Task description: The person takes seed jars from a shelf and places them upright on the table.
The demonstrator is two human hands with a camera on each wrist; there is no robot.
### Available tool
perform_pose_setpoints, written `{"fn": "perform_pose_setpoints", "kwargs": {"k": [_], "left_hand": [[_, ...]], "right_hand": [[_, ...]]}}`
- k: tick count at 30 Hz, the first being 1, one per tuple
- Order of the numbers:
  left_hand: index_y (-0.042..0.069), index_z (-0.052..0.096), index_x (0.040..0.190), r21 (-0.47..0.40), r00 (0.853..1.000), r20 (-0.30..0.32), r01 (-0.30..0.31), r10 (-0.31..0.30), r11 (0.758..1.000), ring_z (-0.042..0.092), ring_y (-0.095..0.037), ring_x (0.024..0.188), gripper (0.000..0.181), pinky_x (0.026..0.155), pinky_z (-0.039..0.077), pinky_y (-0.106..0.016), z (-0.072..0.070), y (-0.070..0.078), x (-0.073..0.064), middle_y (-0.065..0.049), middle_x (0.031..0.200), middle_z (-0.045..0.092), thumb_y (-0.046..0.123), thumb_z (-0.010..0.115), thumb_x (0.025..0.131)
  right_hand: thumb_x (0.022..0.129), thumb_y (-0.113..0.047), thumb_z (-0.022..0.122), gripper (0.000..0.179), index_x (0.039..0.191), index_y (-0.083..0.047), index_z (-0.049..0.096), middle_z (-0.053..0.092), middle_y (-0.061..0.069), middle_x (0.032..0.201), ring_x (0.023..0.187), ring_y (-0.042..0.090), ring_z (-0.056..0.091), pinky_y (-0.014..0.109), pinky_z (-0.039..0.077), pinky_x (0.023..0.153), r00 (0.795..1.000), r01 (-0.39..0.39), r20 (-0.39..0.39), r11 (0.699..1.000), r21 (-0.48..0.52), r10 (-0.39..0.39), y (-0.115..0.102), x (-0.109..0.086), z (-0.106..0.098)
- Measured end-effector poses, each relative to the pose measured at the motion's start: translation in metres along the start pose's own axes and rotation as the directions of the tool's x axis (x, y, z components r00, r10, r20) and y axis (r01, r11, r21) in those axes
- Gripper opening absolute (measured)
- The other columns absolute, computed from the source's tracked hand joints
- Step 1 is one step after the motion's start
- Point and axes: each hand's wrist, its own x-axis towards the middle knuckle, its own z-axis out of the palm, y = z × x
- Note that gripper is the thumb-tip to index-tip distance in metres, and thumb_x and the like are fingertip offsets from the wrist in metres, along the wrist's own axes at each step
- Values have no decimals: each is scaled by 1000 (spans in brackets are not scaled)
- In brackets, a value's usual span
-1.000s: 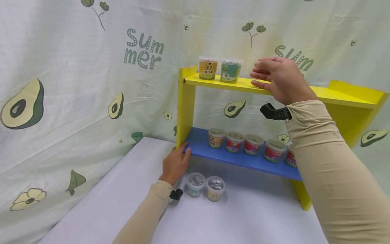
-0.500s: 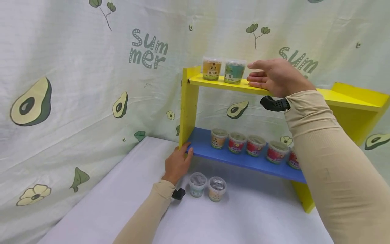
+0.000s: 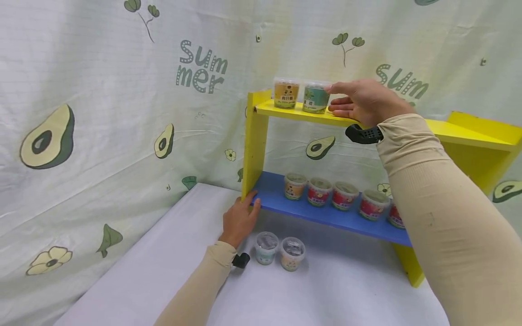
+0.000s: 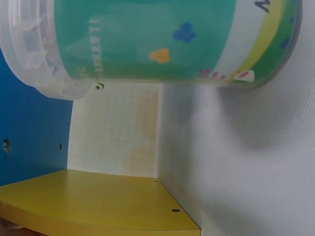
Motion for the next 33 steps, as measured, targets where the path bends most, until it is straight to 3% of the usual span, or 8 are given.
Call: {"fn": "perform_pose_setpoints", "kwargs": {"k": [3, 7, 11, 21, 28, 33], "left_hand": [[29, 56, 143, -1, 1000, 6, 1, -1, 1000, 68, -34, 85, 50, 62, 51, -51, -1, 0, 0, -17, 112, 66, 55, 37, 105], [29, 56, 142, -3, 1000, 4, 5, -5, 1000, 68, -33, 83, 50, 60, 51, -50, -1, 0, 0, -16, 111, 66, 55, 37, 105], [28, 56, 143, -11, 1000, 8, 7, -7, 1000, 68, -32, 84, 51, 61, 51, -49, 0, 0, -1, -16, 112, 66, 56, 36, 105], [26, 57, 142, -10, 1000, 4, -5, 5, 1000, 66, -31, 79, 49, 60, 51, -48, -3, 3, -3, -17, 107, 65, 53, 39, 105], [27, 57, 142, -5, 1000, 3, 1, -1, 1000, 66, -31, 80, 51, 61, 51, -48, -1, 3, -2, -17, 108, 65, 55, 37, 105], [27, 56, 143, 3, 1000, 8, 2, -2, 1000, 67, -31, 82, 52, 62, 52, -48, 0, 1, -2, -17, 110, 66, 56, 36, 105]], "right_hand": [[92, -32, 74, 77, 152, -18, 29, 37, 5, 145, 138, 25, 35, 31, 39, 107, 1000, -5, -11, 999, -53, 5, -2, 2, 3], [88, -37, 77, 70, 144, -18, 39, 43, 6, 131, 126, 24, 45, 24, 50, 91, 998, -26, -65, 995, -100, 20, -4, 7, 8], [87, -46, 75, 66, 140, -17, 47, 46, 7, 126, 113, 21, 52, 19, 53, 78, 993, -31, -119, 980, -198, 7, -3, 9, 14], [82, -61, 72, 75, 138, -15, 54, 48, 5, 124, 98, 15, 55, 18, 52, 70, 987, -29, -158, 939, -343, -27, -2, 10, 22], [79, -63, 74, 73, 132, -16, 56, 51, 3, 117, 66, 7, 54, 16, 48, 58, 982, -45, -187, 930, -364, -26, -2, 8, 26], [78, -63, 75, 73, 132, -18, 56, 52, 2, 117, 77, 9, 56, 17, 49, 62, 981, -44, -191, 935, -351, -25, 0, 8, 26]]}}
